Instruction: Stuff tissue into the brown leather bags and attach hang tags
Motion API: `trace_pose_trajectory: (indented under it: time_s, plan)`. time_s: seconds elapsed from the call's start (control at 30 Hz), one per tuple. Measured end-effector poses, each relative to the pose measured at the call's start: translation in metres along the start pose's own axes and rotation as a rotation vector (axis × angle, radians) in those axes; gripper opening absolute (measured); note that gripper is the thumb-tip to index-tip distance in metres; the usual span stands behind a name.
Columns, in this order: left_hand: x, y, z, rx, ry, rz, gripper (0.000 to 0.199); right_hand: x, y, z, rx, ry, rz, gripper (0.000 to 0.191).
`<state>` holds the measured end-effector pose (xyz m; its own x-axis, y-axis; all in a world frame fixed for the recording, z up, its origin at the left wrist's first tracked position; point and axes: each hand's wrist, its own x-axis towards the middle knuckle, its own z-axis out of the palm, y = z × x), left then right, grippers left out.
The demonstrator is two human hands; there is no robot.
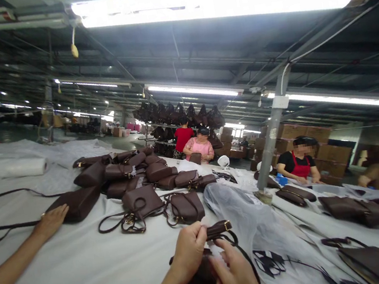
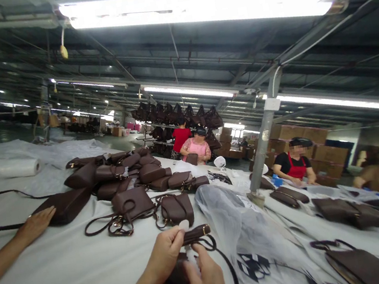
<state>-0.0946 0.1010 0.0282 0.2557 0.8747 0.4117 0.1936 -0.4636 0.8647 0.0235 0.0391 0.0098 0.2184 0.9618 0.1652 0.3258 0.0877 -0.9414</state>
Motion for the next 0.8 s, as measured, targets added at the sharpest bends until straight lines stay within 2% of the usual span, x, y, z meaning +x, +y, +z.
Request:
trace_pose_trajectory:
  time_s: [0.07, 0.13, 0.23, 0.3, 0.37, 0.43, 0.53, 0.63, 0.8]
  plan:
    - [0.000, 0.000, 0.000, 0.014, -0.047, 0.022, 0.037, -0.006, 0.003, -0.010, -0.109, 0.077, -0.136, 0.041]
    - [-0.003, 0.002, 0.000, 0.031, -0.095, 0.043, 0.037, -0.012, -0.002, -0.018, -0.102, 0.059, -0.212, 0.030]
    - [-0.007, 0.003, -0.001, -0.007, -0.172, 0.018, 0.035, -0.016, -0.017, -0.026, 0.086, -0.117, -0.204, 0.032]
    - [-0.008, 0.002, -0.002, -0.030, -0.201, 0.029, 0.030, -0.017, -0.025, -0.031, 0.236, -0.233, -0.191, 0.045]
    - [-0.009, 0.001, -0.003, 0.037, -0.174, 0.100, 0.025, -0.017, -0.029, -0.036, 0.307, -0.314, -0.172, 0.054]
    - [-0.009, 0.000, -0.003, 0.128, -0.136, 0.175, 0.024, -0.017, -0.030, -0.042, 0.258, -0.341, -0.155, 0.051]
    - [-0.010, 0.002, -0.001, 0.141, -0.124, 0.209, 0.030, -0.016, -0.031, -0.047, 0.079, -0.237, -0.170, 0.034]
    - [-0.010, 0.004, 0.001, 0.094, -0.103, 0.194, 0.034, -0.013, -0.035, -0.047, 0.025, -0.080, -0.222, 0.041]
    - [-0.012, 0.002, 0.003, -0.041, -0.051, 0.180, 0.026, -0.005, -0.034, -0.037, 0.180, -0.067, -0.013, 0.047]
